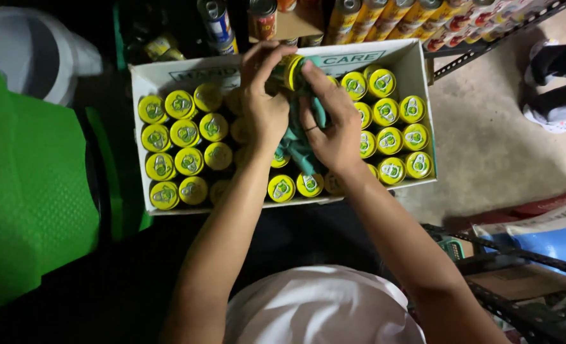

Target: Wiping dust off canned goods with a cloth and stacking them onto a grocery shelf.

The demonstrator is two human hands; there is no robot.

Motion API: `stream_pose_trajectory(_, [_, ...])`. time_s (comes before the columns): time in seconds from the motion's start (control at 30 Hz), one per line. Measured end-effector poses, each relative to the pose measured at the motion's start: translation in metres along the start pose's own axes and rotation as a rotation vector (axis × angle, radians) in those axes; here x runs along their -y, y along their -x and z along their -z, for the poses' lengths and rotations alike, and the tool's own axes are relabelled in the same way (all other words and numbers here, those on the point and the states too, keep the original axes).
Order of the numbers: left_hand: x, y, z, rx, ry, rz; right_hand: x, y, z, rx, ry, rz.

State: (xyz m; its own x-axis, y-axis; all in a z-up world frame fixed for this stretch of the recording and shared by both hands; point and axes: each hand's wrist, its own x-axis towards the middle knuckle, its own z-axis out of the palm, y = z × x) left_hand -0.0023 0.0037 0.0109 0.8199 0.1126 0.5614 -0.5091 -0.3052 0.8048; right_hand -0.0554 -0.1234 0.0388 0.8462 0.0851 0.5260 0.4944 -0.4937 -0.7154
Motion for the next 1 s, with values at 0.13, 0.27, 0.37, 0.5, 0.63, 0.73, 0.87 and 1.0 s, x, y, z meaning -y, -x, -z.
stream_pose_trajectory(0.13, [0.005,0.003,-0.005,-0.020,-0.001,0.012,-0.004,0.002,0.006,0.085,-0.016,0.030])
stream_pose_trajectory(0.27, [0.004,0.004,-0.007,-0.025,0.047,0.037,0.001,0.000,0.009,0.102,-0.041,0.091])
stream_pose_trajectory(0.37, [0.004,0.003,-0.006,-0.028,0.071,0.028,0.001,0.001,0.004,0.078,-0.038,0.108])
stream_pose_trajectory(0.5, [-0.001,0.002,-0.004,0.010,0.009,0.010,-0.003,0.005,0.002,0.021,0.024,0.029])
stream_pose_trajectory(0.63, [0.000,0.001,-0.001,-0.002,0.005,0.008,0.007,-0.002,0.002,-0.008,-0.027,-0.043])
stream_pose_trajectory(0.73, [-0.001,0.000,0.001,-0.045,0.006,0.010,0.010,-0.001,0.004,-0.019,-0.053,-0.045])
stream_pose_trajectory(0.87, [0.003,0.001,-0.003,-0.041,0.008,-0.003,0.004,0.002,0.007,0.057,-0.051,0.049])
stream_pose_trajectory(1.0, [0.005,0.004,-0.008,-0.022,0.030,0.050,-0.002,0.005,0.005,0.131,-0.022,0.098])
